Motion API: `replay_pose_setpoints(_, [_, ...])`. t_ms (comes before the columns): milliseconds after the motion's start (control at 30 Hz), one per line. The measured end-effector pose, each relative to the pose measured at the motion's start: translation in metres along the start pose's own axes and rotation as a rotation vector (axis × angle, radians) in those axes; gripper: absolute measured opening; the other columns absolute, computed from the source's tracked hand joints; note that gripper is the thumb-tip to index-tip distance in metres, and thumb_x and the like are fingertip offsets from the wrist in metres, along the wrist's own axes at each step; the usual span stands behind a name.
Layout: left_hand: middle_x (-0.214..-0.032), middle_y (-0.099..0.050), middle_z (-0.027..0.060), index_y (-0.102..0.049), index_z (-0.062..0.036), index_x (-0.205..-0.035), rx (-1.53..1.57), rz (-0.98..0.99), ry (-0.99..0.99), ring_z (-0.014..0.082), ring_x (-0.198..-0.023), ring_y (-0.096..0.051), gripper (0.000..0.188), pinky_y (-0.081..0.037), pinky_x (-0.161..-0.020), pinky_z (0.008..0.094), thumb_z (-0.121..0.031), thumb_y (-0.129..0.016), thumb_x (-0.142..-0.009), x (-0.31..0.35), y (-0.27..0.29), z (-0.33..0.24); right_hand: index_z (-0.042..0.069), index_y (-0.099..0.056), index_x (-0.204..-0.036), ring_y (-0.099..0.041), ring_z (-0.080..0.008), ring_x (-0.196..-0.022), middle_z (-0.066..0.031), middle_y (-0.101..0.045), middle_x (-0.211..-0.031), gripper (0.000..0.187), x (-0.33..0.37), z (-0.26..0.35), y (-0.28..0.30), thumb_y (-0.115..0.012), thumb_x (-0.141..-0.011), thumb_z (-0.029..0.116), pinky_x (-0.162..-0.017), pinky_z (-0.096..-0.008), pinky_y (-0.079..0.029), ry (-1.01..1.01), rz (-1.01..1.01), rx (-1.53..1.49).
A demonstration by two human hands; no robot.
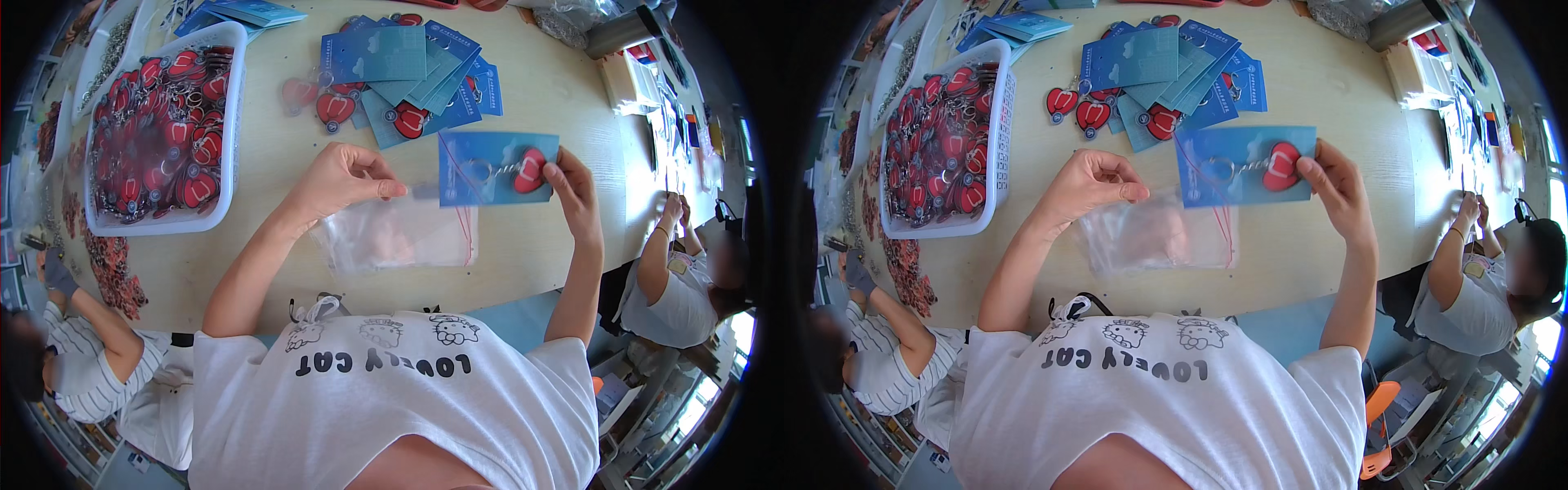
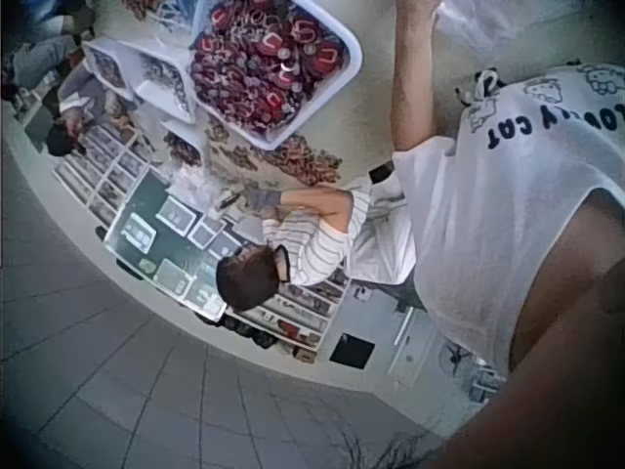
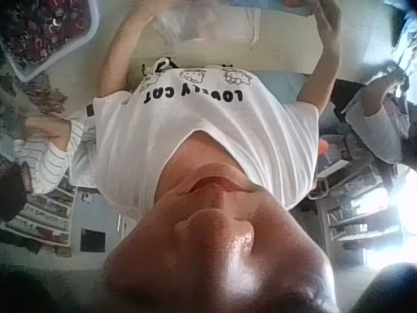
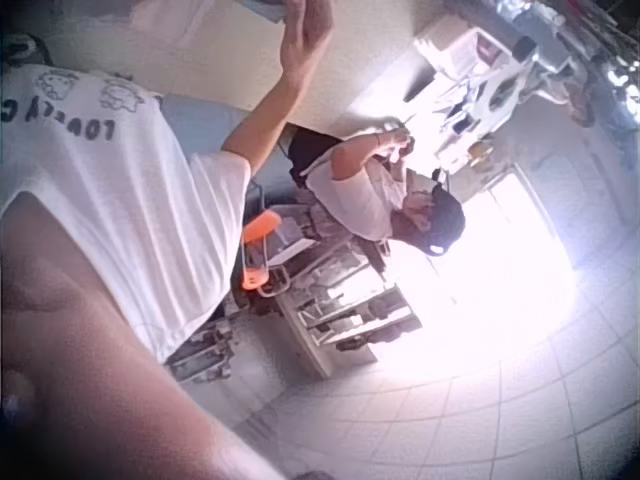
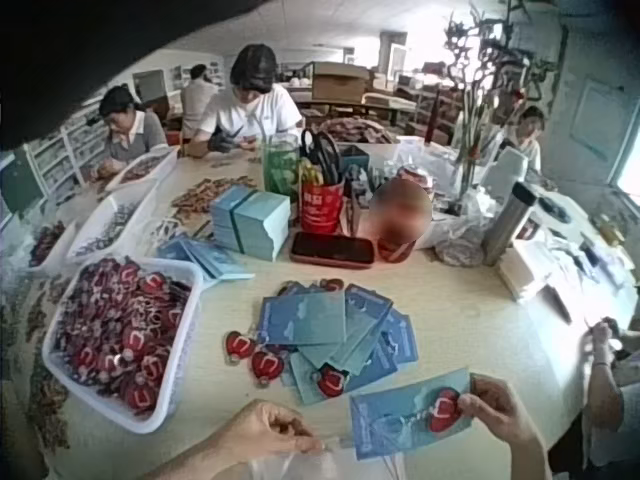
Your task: The person repeatedly picks up heart-shaped keychains attached to blue cards and places them into small clear plastic bags. The person handles the items one by one, opening the bags and inserting the keychains before setting the packaged items aside on the table.
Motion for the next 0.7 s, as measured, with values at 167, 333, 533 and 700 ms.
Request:
replay_pose_setpoints(167, [-0.072,-0.067,0.0006,-0.070,-0.0015,-0.079,0.004,0.046,-0.060,0.0027,-0.067,-0.058,0.015,-0.042,-0.060,0.0170,-0.013,-0.078,-0.075,-0.001,-0.007,0.000,-0.001,-0.058,-0.089,-0.040,-0.0052,-0.066,0.0014,-0.051,-0.072,0.025,-0.001,0.013,-0.007,-0.059,-0.093,0.024,-0.056,-0.0216,-0.033,-0.086,0.159,0.048])
replay_pose_setpoints(333, [-0.070,-0.063,-0.0039,-0.068,0.0005,-0.077,-0.112,0.092,-0.094,-0.0002,-0.066,-0.052,0.018,-0.041,-0.059,0.0182,-0.014,-0.079,-0.075,-0.003,-0.021,-0.009,-0.004,-0.057,-0.087,-0.044,-0.0063,-0.064,-0.0017,-0.053,-0.070,0.023,-0.014,0.026,-0.056,-0.065,-0.088,0.018,-0.056,-0.0259,-0.039,-0.006,0.377,0.154])
replay_pose_setpoints(533, [-0.074,-0.064,-0.0027,-0.068,0.0013,-0.081,-0.129,0.051,-0.091,0.0008,-0.067,-0.053,0.017,-0.042,-0.059,0.0195,-0.011,-0.078,-0.076,-0.001,-0.011,0.003,-0.002,-0.060,-0.080,-0.056,-0.0080,-0.058,-0.0051,-0.063,-0.069,0.011,-0.013,0.048,-0.081,-0.071,-0.079,0.002,-0.052,-0.0239,-0.046,-0.193,0.147,-0.017])
replay_pose_setpoints(700, [-0.080,-0.067,0.0010,-0.068,0.0021,-0.088,0.002,0.107,-0.147,0.0028,-0.071,-0.057,0.019,-0.045,-0.064,0.0195,-0.010,-0.077,-0.076,0.001,-0.018,-0.005,-0.001,-0.062,-0.074,-0.060,-0.0081,-0.058,-0.0040,-0.065,-0.067,0.011,-0.002,0.049,-0.085,-0.073,-0.075,-0.001,-0.054,-0.0209,-0.048,-0.237,0.074,-0.122])
Point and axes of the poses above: each hand's wrist, its own x-axis away from the middle knuckle, its own y-axis out of the back of the hand, z = x × y, the point moved 4 cm from there along -x, towards the middle knuckle
